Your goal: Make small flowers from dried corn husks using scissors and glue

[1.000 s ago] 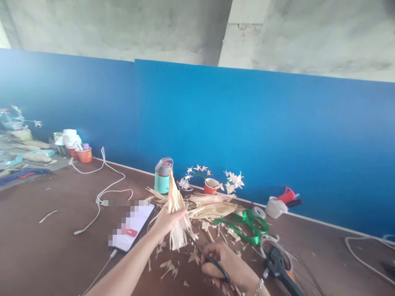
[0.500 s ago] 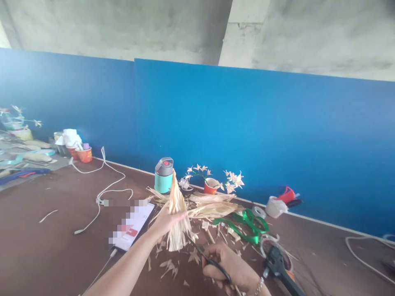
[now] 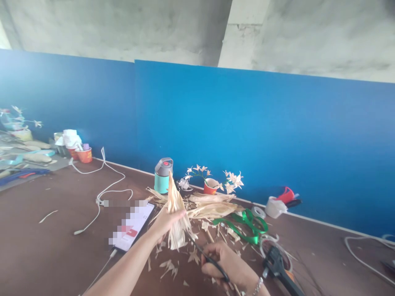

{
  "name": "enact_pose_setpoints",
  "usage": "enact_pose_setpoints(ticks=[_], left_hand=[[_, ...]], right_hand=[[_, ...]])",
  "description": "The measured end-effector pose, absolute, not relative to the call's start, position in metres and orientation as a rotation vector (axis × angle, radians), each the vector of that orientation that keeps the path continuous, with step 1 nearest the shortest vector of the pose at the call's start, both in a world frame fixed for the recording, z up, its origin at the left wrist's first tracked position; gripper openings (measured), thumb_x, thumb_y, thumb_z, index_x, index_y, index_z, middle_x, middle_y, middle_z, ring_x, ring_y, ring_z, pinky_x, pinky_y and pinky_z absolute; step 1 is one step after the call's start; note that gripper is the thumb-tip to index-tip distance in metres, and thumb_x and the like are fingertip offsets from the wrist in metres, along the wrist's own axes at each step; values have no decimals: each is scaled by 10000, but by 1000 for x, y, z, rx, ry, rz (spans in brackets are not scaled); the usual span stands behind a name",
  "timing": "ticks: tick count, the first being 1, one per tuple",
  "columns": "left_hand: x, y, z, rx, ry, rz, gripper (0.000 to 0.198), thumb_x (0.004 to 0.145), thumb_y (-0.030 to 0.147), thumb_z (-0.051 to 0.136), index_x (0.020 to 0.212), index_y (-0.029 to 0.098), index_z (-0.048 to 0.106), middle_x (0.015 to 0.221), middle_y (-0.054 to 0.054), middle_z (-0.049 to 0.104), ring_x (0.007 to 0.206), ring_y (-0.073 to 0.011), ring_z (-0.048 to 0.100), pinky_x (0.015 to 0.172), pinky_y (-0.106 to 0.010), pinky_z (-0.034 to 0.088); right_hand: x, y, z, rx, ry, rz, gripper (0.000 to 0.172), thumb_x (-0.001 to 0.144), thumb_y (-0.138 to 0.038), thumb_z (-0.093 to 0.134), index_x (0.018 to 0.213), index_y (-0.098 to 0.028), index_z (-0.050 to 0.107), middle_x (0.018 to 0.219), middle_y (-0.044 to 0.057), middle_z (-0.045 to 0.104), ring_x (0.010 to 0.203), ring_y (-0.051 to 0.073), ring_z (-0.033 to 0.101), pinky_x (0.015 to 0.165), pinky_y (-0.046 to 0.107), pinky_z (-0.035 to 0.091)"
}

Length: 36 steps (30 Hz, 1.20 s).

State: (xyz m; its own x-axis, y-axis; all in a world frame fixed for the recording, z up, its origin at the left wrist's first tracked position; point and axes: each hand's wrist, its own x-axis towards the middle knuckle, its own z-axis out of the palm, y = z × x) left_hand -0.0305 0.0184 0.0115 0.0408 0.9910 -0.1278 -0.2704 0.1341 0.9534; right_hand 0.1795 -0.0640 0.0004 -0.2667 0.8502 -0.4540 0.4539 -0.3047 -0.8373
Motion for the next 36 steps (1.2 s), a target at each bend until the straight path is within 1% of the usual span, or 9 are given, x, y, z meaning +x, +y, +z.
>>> enact_pose_setpoints(ticks=[4,8,11,17,22,25,28,32,36], left_hand=[[-29,22,15,874,1109,1226,371,577,368,769,848,118,724,763,-108,728,812,-285,665,659,-313,500],[-28,27,10,735,1053,1380,397,579,354,777,882,106,715,837,-107,732,846,-250,665,677,-275,509],[-25,27,6,659,989,1415,383,586,339,778,883,106,709,889,-112,729,856,-236,668,692,-265,515],[-16,19,1,624,1001,1356,398,577,355,783,871,100,703,730,-83,723,730,-234,681,596,-269,517],[-7,13,-5,601,993,1391,400,579,361,785,884,122,683,701,-62,712,668,-203,679,593,-268,518],[-5,12,-8,582,994,1404,378,583,343,788,877,134,674,649,-47,697,623,-190,674,588,-273,520],[-7,14,-8,585,982,1403,362,590,341,785,865,135,674,617,-38,686,618,-197,674,591,-281,522],[-11,16,-5,590,970,1420,328,607,344,772,844,136,680,580,-25,673,613,-196,673,606,-279,520],[-11,14,-2,584,957,1430,334,605,333,775,854,131,682,594,-28,677,630,-197,673,611,-275,519]], right_hand=[[180,-62,-1,-1623,-1574,1604,168,682,-253,606,817,-154,596,415,-70,520,294,53,416,304,131,294],[177,-63,2,-1621,-1541,1591,180,674,-258,607,817,-153,581,418,-75,497,321,53,437,313,121,317],[171,-64,8,-1611,-1518,1565,173,657,-265,628,782,-158,576,416,-76,479,359,66,456,325,132,353],[164,-64,11,-1617,-1523,1499,176,661,-271,632,775,-155,566,406,-75,474,354,68,440,321,142,360],[162,-62,4,-1596,-1538,1448,183,667,-292,635,760,-151,566,461,-63,497,366,73,451,315,153,358],[161,-62,6,-1593,-1542,1437,180,663,-283,639,754,-148,562,445,-68,484,363,73,447,316,155,363],[163,-62,9,-1575,-1537,1474,166,656,-261,635,751,-148,558,423,-76,469,359,69,443,312,146,362],[166,-63,9,-1588,-1515,1529,151,670,-256,605,772,-149,568,443,-69,494,358,69,447,306,149,373],[165,-63,7,-1604,-1502,1514,137,680,-249,587,771,-149,572,427,-71,486,346,65,437,299,144,364]])
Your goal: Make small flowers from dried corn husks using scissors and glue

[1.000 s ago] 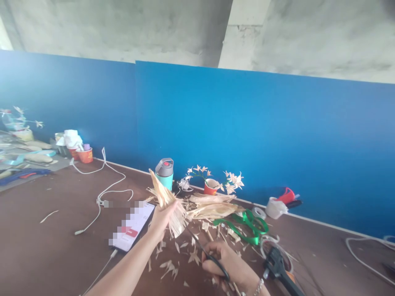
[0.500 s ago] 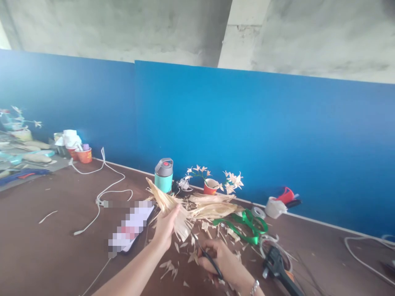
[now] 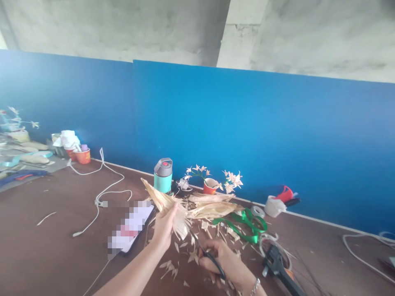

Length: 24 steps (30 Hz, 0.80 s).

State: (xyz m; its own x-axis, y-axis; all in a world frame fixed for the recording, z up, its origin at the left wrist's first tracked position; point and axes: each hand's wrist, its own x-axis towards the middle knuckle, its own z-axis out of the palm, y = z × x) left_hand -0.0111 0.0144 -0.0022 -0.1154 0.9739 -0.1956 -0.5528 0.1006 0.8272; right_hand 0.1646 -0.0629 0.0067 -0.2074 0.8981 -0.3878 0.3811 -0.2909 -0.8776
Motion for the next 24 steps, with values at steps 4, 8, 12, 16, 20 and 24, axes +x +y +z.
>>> enact_pose_setpoints(ticks=[4,8,12,16,20,24], left_hand=[[-10,12,2,552,942,1423,350,589,321,787,855,120,682,646,-41,691,647,-195,674,595,-264,518],[-11,11,6,507,935,1403,341,578,277,797,854,112,684,696,-48,704,675,-185,676,596,-240,519],[-12,12,5,471,900,1398,309,606,240,783,872,121,681,787,-59,722,739,-183,682,651,-238,530],[-10,12,6,460,883,1403,299,616,225,778,878,121,680,800,-60,725,765,-182,681,663,-237,532],[-8,9,9,464,895,1415,312,603,237,785,873,117,683,809,-62,725,762,-181,680,648,-227,526],[-7,7,5,516,904,1405,325,590,273,791,854,118,681,699,-43,709,680,-188,680,604,-245,520]], right_hand=[[162,-63,10,-1594,-1520,1498,140,679,-250,592,768,-144,575,428,-70,487,350,69,451,300,144,367],[163,-65,14,-1568,-1511,1515,133,669,-246,606,754,-148,578,446,-69,493,375,72,469,321,147,383],[167,-66,12,-1535,-1492,1543,162,658,-243,621,786,-151,584,464,-66,507,367,72,473,314,146,376],[168,-65,9,-1491,-1480,1569,172,654,-257,635,778,-147,587,472,-64,501,394,79,491,322,153,398],[165,-64,10,-1498,-1484,1551,144,661,-242,621,758,-145,579,467,-64,506,391,75,484,324,150,398],[160,-63,12,-1518,-1494,1530,150,657,-247,633,747,-144,571,441,-69,497,369,69,467,319,148,388]])
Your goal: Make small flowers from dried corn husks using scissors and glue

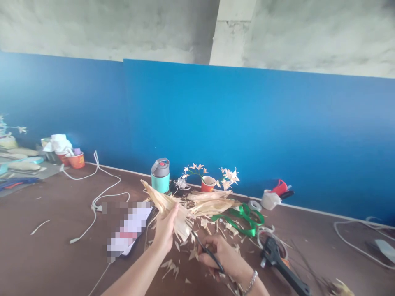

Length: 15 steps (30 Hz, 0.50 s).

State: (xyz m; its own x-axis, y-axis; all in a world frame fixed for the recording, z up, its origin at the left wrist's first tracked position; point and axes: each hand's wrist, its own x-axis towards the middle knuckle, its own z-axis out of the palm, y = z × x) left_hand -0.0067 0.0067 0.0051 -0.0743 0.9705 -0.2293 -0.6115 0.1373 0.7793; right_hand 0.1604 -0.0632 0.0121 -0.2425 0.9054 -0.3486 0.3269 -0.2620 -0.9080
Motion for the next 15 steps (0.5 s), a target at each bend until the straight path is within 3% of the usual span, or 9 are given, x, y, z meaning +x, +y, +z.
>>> enact_pose_setpoints(ticks=[5,15], left_hand=[[-3,5,-5,557,877,1419,309,610,296,780,861,150,674,548,-8,650,585,-188,662,604,-285,520],[0,5,-18,609,907,1410,335,617,361,764,872,165,672,479,9,605,506,-186,630,517,-277,491]], right_hand=[[155,-62,12,-1513,-1460,1526,204,647,-299,671,730,-153,555,420,-72,496,350,67,459,318,151,379],[148,-59,6,-1433,-1420,1519,294,624,-380,687,725,-153,528,424,-76,491,316,59,433,296,159,353]])
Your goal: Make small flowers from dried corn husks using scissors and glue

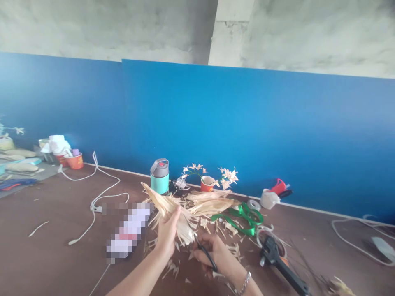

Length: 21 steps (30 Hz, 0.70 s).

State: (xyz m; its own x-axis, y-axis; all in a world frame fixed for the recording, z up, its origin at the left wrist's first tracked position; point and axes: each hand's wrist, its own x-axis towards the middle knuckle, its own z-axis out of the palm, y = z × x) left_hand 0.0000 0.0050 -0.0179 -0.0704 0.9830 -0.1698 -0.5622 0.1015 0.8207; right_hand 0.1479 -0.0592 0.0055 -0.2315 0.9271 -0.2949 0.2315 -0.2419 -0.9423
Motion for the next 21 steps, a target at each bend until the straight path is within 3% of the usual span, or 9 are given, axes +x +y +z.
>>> enact_pose_setpoints(ticks=[17,21], left_hand=[[-2,5,2,542,897,1502,360,572,315,794,854,118,687,768,-43,713,734,-172,666,647,-227,499],[-2,4,4,500,927,1479,318,580,300,791,825,123,691,747,-38,715,719,-167,672,628,-216,504]], right_hand=[[150,-63,11,-1495,-1452,1530,200,642,-310,651,714,-150,554,385,-84,462,307,52,413,300,152,351],[151,-63,10,-1528,-1458,1504,189,648,-304,640,726,-148,568,394,-84,466,310,54,424,300,153,354]])
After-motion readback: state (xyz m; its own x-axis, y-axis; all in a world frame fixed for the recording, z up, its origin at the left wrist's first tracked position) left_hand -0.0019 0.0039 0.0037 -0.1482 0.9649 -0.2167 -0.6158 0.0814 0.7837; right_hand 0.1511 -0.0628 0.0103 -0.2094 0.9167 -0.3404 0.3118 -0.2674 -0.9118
